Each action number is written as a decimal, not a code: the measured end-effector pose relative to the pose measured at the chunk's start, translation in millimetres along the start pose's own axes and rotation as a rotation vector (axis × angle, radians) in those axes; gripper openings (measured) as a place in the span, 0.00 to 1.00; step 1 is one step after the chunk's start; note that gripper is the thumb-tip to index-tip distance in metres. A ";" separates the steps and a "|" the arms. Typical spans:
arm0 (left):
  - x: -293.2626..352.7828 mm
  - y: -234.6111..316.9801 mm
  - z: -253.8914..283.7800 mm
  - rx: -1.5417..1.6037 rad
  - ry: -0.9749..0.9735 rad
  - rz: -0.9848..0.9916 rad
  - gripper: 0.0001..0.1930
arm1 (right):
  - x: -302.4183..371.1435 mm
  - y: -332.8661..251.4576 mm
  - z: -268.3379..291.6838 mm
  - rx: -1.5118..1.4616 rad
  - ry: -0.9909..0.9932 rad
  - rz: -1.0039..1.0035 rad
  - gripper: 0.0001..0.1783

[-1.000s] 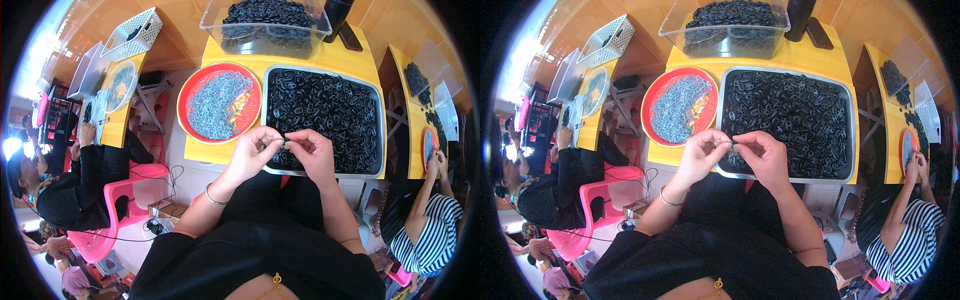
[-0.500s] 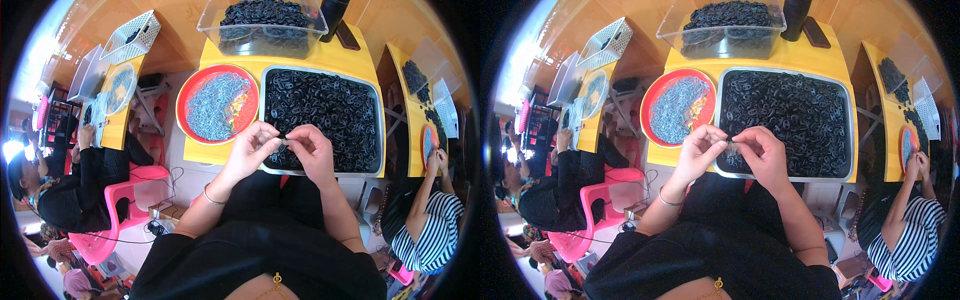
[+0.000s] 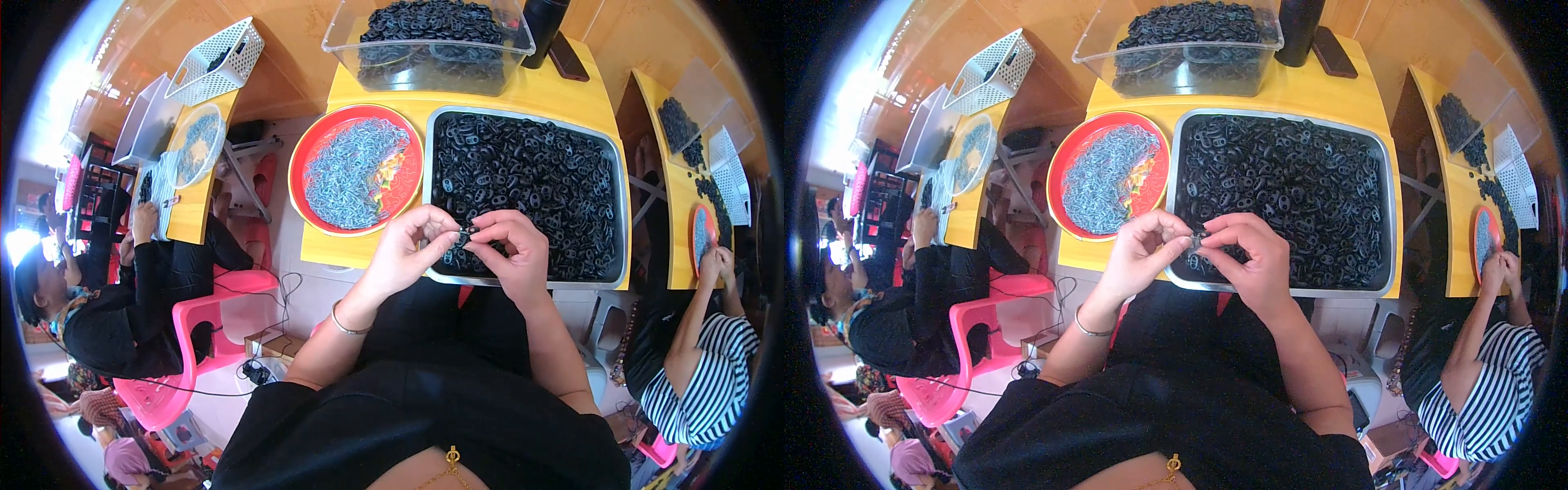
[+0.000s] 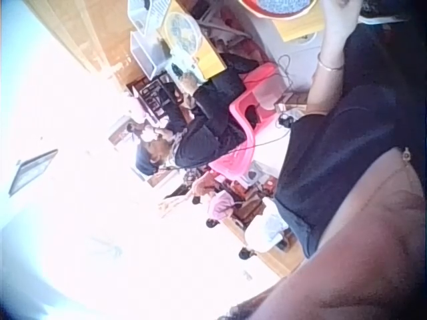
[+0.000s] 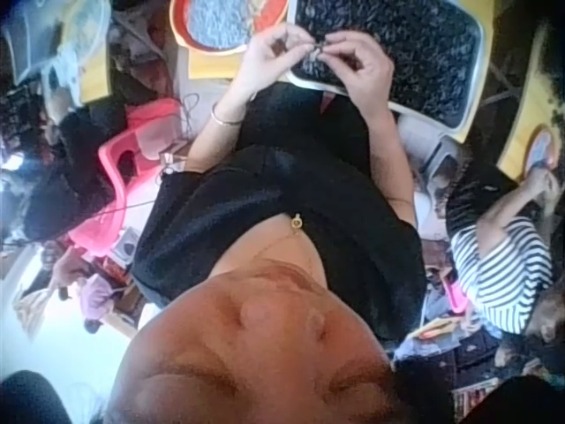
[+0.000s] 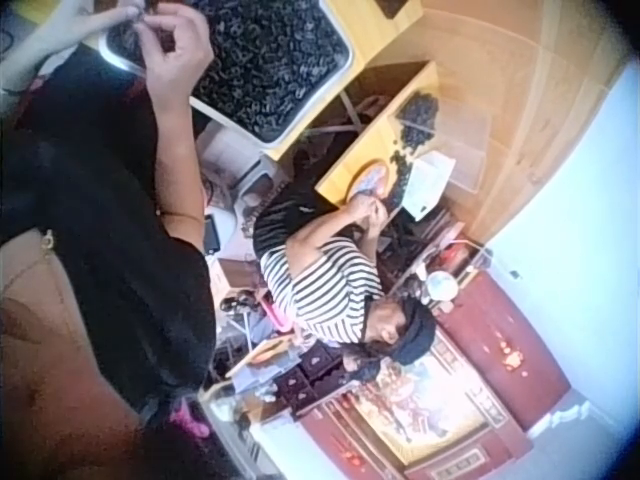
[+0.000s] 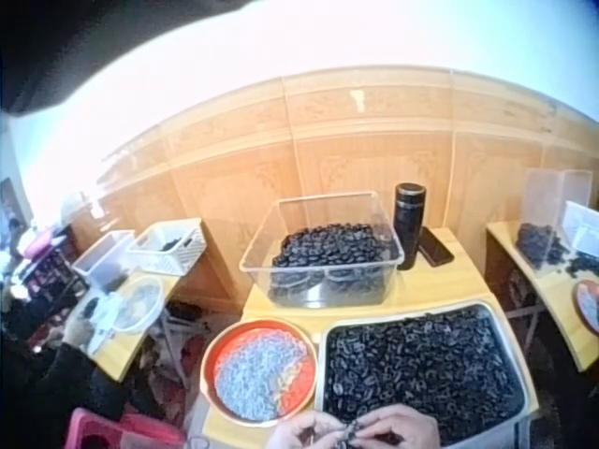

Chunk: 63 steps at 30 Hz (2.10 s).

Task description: The person assembles plastic cord locks by hand, picking small springs from a dish and plastic toggle pieces from a tray, inserting the springs into the toggles, and fitting the components together.

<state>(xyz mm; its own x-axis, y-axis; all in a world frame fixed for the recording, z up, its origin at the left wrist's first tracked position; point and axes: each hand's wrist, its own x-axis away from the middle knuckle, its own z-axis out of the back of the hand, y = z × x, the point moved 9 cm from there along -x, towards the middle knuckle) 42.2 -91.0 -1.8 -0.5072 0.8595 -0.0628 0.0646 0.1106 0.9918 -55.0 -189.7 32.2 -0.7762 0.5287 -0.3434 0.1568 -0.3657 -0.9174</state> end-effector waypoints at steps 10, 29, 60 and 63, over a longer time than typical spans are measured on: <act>1.9 -7.5 4.6 0.253 0.025 0.125 0.06 | 2.6 16.6 7.9 -0.279 0.049 -0.123 0.09; -3.6 -2.9 17.5 0.230 0.056 0.080 0.02 | 6.7 28.4 12.2 -0.312 0.041 -0.254 0.10; -11.7 -5.4 -7.4 0.412 0.002 0.183 0.06 | 11.7 30.9 -0.9 -0.426 -0.065 -0.323 0.10; -7.1 -15.5 -5.1 0.537 0.033 0.230 0.07 | 11.3 28.2 0.5 -0.403 -0.052 -0.273 0.11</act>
<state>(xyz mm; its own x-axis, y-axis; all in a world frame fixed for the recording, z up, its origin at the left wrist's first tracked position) 40.5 -101.4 -16.2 -0.4543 0.8766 0.1590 0.5983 0.1680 0.7834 -59.7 -194.5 2.5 -0.8496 0.5216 -0.0781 0.1589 0.1119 -0.9809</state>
